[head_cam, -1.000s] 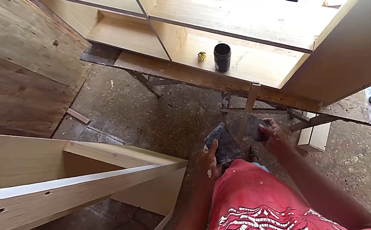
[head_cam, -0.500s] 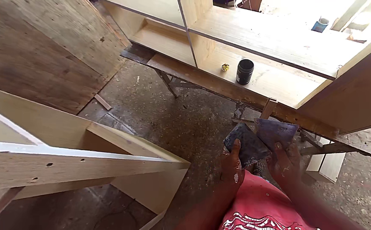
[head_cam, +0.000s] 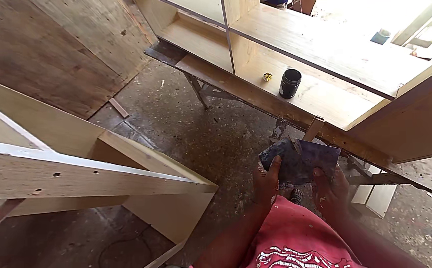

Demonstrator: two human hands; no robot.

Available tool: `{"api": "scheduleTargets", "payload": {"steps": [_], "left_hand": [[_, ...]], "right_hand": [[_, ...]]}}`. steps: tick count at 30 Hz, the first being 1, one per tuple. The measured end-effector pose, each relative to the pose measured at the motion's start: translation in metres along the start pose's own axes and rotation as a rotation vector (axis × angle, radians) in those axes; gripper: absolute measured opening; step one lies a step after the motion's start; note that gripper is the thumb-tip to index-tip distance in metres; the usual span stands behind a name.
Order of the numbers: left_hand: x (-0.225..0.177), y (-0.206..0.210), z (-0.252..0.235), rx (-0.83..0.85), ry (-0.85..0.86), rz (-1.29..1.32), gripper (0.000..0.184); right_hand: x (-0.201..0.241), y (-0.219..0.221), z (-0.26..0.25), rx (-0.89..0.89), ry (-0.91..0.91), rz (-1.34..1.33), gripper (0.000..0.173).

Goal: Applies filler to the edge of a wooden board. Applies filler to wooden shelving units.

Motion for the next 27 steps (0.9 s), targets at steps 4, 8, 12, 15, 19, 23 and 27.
{"api": "scheduleTargets", "payload": {"steps": [4, 8, 12, 15, 19, 23, 27], "left_hand": [[0.001, 0.004, -0.006, 0.027, -0.006, 0.016, 0.021], [0.000, 0.010, -0.009, 0.046, -0.015, 0.023, 0.024], [0.001, 0.015, -0.009, 0.040, -0.046, 0.103, 0.023], [0.004, 0.017, -0.005, 0.004, -0.079, 0.177, 0.023], [0.004, 0.018, -0.003, -0.015, -0.071, 0.187, 0.025], [-0.002, 0.017, -0.009, 0.024, -0.029, 0.072, 0.020], [-0.006, 0.013, -0.016, 0.034, 0.006, -0.080, 0.017]], "right_hand": [[-0.003, -0.003, -0.001, -0.035, 0.023, -0.061, 0.026], [-0.007, -0.007, -0.002, -0.107, 0.046, -0.098, 0.026], [-0.012, -0.007, -0.002, -0.198, 0.115, -0.223, 0.031], [-0.012, -0.003, 0.000, -0.222, 0.135, -0.288, 0.034], [-0.011, 0.000, 0.000, -0.168, 0.085, -0.218, 0.033], [-0.010, 0.002, -0.001, -0.081, 0.057, -0.126, 0.030], [-0.012, 0.006, -0.003, -0.014, 0.059, -0.049, 0.027]]}}
Point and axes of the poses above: each hand's wrist, its own z-axis away from the middle knuckle, its own y-axis out of the palm, x = y × z, the point moved 10 cm from there along -z, towards the middle knuckle, and after that the axes turned 8 degrees about -y, right-handed, at the moved point
